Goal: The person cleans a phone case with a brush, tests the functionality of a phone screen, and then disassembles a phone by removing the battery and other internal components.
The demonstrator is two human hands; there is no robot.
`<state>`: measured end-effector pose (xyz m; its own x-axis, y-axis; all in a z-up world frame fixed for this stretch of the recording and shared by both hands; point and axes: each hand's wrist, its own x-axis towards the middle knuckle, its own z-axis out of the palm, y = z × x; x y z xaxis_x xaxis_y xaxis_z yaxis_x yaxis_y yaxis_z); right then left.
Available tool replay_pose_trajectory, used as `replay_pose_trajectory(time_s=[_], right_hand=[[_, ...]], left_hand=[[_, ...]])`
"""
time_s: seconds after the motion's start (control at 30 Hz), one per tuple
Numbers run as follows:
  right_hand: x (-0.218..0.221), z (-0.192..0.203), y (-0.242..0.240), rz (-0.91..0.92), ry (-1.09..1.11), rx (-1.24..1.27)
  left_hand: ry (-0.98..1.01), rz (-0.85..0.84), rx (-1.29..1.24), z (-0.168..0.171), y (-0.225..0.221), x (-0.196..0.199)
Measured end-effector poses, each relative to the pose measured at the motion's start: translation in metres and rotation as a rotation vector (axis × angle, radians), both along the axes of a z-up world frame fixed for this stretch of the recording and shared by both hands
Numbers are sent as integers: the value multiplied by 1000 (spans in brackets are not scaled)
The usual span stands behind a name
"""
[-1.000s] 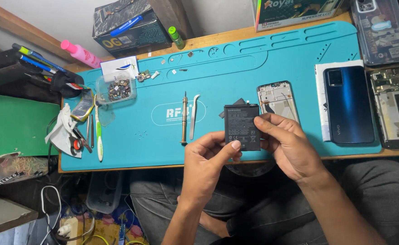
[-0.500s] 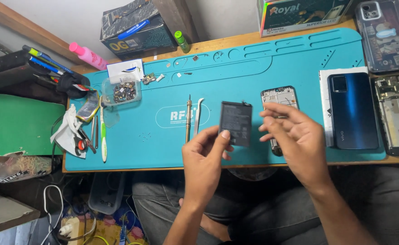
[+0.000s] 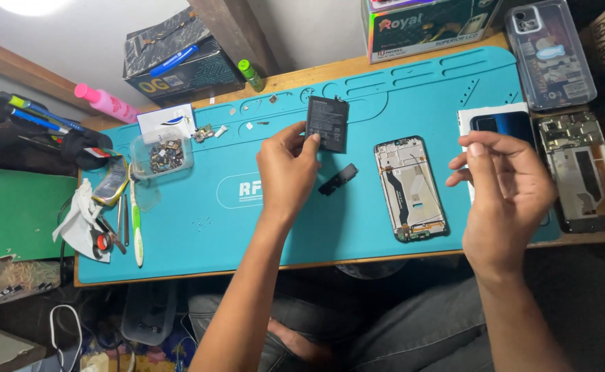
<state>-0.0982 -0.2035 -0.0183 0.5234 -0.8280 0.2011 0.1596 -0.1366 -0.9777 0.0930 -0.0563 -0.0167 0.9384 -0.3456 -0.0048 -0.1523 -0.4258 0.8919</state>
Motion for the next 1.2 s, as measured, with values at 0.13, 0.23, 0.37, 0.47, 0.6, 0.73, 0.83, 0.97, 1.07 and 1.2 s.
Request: replay_pose_trajectory(time_s=[0.13, 0.23, 0.37, 0.47, 0.6, 0.73, 0.83, 0.97, 1.07, 1.2], right_hand=[[-2, 1, -4, -20, -46, 40], [-4, 1, -8, -32, -59, 67], [-7, -1, -12, -28, -57, 67], [-8, 1, -12, -35, -62, 82], [-9, -1, -16, -46, -58, 76], [-7, -3, -17, -4, -54, 71], [-5, 6, -10, 82, 7, -20], [-4, 14, -1, 235, 65, 24], [-1, 19, 11, 449, 240, 315], [2, 5, 21, 739, 88, 719]], left_hand=[[-455, -68, 265, 3, 5, -30], [-458, -219, 163, 21, 8, -74], [-354, -583, 234, 3, 1, -90], [-392, -706, 311, -9, -12, -83], [-399, -795, 425, -19, -27, -73], [-451, -796, 381, -12, -26, -73], [-480, -749, 272, 4, -17, -79], [-443, -668, 180, 31, 11, -77], [-374, -586, 123, 48, 33, -73], [-391, -555, 81, 46, 59, -68]])
